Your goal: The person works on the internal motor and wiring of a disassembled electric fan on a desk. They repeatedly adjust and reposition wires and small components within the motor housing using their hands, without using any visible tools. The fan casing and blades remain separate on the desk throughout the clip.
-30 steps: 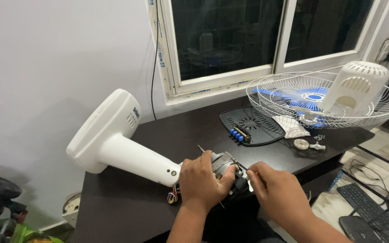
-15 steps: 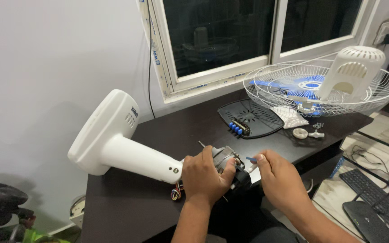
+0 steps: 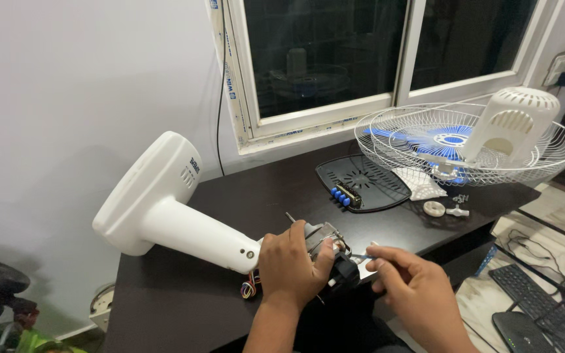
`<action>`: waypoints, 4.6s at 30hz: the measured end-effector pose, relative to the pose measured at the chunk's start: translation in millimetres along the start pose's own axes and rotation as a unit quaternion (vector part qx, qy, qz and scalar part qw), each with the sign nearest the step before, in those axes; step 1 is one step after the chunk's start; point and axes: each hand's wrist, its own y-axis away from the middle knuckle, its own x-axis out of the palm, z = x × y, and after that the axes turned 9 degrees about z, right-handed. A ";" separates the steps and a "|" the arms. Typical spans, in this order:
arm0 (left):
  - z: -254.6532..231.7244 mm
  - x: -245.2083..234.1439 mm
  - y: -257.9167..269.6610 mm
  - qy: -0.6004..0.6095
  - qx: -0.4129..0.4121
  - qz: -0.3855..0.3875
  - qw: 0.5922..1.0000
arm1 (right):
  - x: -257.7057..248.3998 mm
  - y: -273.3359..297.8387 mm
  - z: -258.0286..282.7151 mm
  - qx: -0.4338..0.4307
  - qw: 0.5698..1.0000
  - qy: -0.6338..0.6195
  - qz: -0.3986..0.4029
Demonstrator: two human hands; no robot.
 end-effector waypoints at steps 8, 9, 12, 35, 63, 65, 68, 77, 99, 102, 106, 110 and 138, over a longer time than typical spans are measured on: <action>-1.8 -2.2 -2.3 -0.003 0.038 -0.031 0.999 | -1.1 11.3 8.2 -0.134 0.978 0.150 -0.049; -1.0 -2.1 -0.7 -0.006 0.040 -0.030 0.999 | -1.3 12.9 6.2 -0.144 0.976 0.156 -0.051; -2.3 -0.8 0.5 0.007 -0.009 0.022 1.000 | -3.2 12.0 4.7 -0.137 0.982 0.119 -0.045; -14.9 -20.2 9.0 -0.055 0.072 0.065 0.994 | 12.3 7.2 -2.0 -0.145 0.981 0.061 -0.112; -49.4 -22.3 -5.8 -0.058 -0.051 0.206 0.975 | -0.7 2.2 3.9 -0.403 0.850 0.306 -0.148; -49.6 -22.2 -6.3 -0.060 -0.045 0.204 0.976 | -1.6 2.6 3.7 -0.395 0.854 0.308 -0.142; -48.3 -22.0 -5.3 -0.066 -0.045 0.206 0.975 | -0.7 3.5 1.5 -0.397 0.851 0.313 -0.146; -45.2 -18.5 -5.5 -0.062 -0.043 0.196 0.978 | -1.5 1.0 1.8 -0.390 0.849 0.326 -0.147; -42.3 -14.3 -3.3 -0.059 -0.047 0.199 0.977 | -0.2 -2.7 5.3 -0.420 0.823 0.335 -0.186; -41.9 -14.1 -6.0 -0.064 -0.046 0.216 0.973 | -0.8 -3.9 4.5 -0.406 0.832 0.336 -0.173; -43.6 -15.0 -4.4 -0.057 -0.045 0.202 0.977 | 0.7 -2.9 2.3 -0.425 0.820 0.341 -0.176; -44.7 -16.4 -4.5 -0.059 -0.046 0.194 0.978 | 4.2 0.6 1.4 -0.433 0.822 0.322 -0.185; -41.1 -13.0 -3.3 -0.060 -0.038 0.184 0.980 | 2.2 -6.2 -3.3 -0.415 0.837 0.307 -0.179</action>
